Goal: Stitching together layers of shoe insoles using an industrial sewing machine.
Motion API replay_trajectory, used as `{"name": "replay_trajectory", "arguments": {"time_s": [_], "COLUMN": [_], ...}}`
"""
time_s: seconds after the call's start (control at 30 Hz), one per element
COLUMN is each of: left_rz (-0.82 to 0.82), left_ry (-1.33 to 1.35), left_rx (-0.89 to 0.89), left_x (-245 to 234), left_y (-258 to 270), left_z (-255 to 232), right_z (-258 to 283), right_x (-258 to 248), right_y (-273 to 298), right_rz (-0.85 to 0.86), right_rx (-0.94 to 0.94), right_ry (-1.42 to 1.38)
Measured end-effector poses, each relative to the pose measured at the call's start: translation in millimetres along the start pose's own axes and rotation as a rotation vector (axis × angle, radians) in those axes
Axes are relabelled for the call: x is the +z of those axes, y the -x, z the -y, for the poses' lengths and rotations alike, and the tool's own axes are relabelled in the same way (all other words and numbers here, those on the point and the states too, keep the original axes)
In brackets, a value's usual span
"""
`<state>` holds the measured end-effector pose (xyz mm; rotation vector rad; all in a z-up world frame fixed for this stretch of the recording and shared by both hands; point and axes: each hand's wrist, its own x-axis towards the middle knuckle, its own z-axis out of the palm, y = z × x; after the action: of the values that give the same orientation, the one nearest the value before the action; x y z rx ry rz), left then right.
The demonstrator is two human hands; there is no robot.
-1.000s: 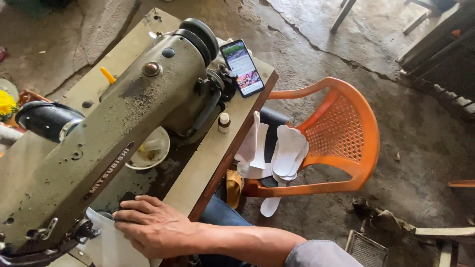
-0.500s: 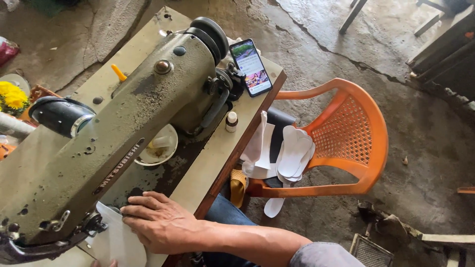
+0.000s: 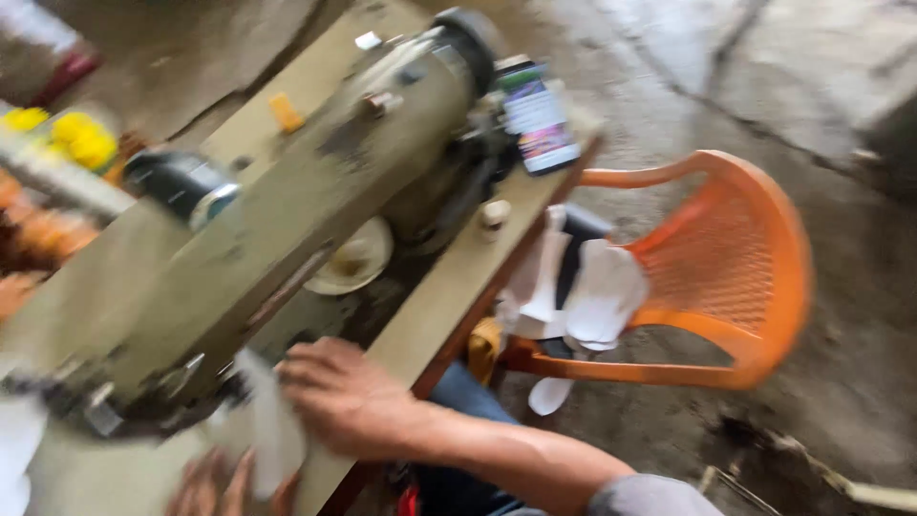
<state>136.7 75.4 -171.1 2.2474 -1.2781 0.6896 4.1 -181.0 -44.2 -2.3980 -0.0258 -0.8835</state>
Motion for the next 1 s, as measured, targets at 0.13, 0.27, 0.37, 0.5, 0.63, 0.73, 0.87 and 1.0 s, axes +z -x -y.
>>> {"name": "replay_trajectory", "arguments": {"time_s": [0.13, 0.27, 0.37, 0.5, 0.63, 0.73, 0.87, 1.0], "left_rz": [-0.003, 0.127, 0.168, 0.222, 0.209, 0.190, 0.220, 0.223], "left_ry": [0.074, 0.154, 0.130, 0.138, 0.144, 0.124, 0.137, 0.140], "left_rx": [-0.023, -0.079, -0.132, -0.165, -0.169, -0.208, -0.217, -0.204], "left_x": [-80, -95, -95, -89, -86, -83, -79, -79], "left_y": [-98, -108, -102, -102, -108, -110, -112, -117], "left_z": [-84, -84, -76, -73, -73, -72, -65, -61], "right_z": [1, 2, 10, 12, 11, 9, 8, 9], "right_x": [-7, 2, 4, 3, 4, 10, 11, 10], "right_y": [-7, -12, -16, -17, -17, -14, -13, -14], "right_rz": [0.036, 0.029, 0.042, 0.067, 0.064, -0.004, -0.006, -0.021], "right_rx": [0.014, -0.021, -0.010, 0.031, 0.032, 0.030, 0.031, 0.026], "right_ry": [-0.073, -0.002, 0.097, 0.165, 0.168, 0.159, 0.167, 0.181]}}
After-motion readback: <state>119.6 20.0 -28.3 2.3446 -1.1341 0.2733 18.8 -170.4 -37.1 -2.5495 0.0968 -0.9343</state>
